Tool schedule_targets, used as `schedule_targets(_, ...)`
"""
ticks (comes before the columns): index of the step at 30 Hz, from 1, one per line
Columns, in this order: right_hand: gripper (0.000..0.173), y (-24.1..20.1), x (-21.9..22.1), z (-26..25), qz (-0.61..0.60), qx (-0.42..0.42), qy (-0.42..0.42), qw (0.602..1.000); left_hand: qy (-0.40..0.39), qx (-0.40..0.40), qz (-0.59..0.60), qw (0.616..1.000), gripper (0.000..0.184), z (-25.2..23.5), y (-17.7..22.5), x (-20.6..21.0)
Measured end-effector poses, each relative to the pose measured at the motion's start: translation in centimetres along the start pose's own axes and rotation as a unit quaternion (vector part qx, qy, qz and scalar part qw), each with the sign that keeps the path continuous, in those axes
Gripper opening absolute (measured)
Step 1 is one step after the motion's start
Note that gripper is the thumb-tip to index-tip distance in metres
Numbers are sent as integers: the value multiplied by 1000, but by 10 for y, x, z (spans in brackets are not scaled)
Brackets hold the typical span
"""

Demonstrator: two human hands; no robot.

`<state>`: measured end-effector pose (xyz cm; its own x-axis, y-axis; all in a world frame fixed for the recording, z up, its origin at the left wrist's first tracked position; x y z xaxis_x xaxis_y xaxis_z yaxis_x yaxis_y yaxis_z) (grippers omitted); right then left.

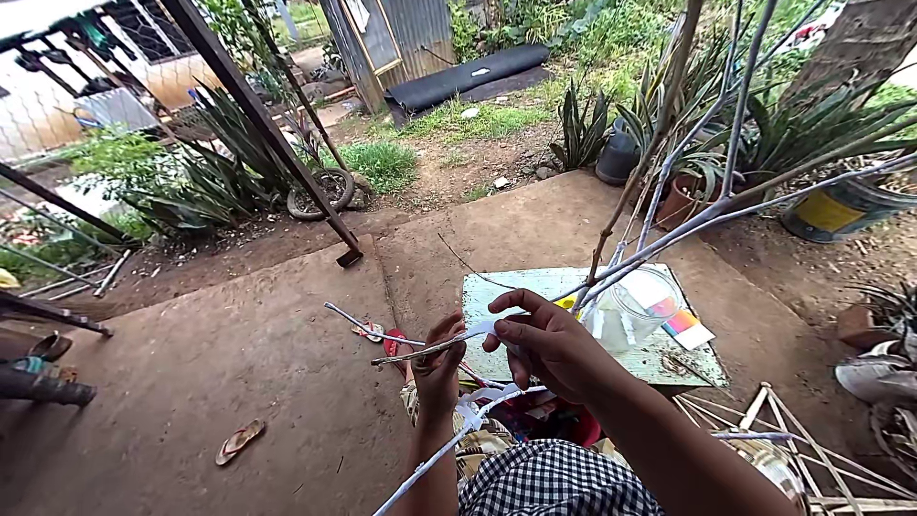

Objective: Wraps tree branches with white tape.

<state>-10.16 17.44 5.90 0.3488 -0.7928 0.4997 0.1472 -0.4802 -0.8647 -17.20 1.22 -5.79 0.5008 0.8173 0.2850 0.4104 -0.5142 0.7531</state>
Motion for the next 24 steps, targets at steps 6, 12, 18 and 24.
schedule_targets(6,18,-1,2,3,-4,1,-10,1000,-6,1,-5,1000,10,1,0,1)
schedule_targets(12,18,6,1,15,-2,9,-26,1000,-20,-11,0,1000,12,4,2,2)
schedule_targets(18,20,28,0,33,-39,24,-31,998,-62,0,-22,998,14,8,7,2)
schedule_targets(24,21,21,4,36,-98,10,-28,995,-49,4,-61,997,14,3,8,-1)
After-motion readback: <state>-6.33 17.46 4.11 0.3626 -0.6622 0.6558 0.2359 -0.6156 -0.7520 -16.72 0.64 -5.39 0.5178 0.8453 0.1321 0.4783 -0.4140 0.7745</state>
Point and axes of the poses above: each hand's wrist, its own z-axis away from the middle knuckle, its own x-axis out of the palm, y = z × x, the point moved 3 cm from there along -z, towards the middle knuckle, and after that the axes turned 12 degrees about -y, right-handed, at the moved point
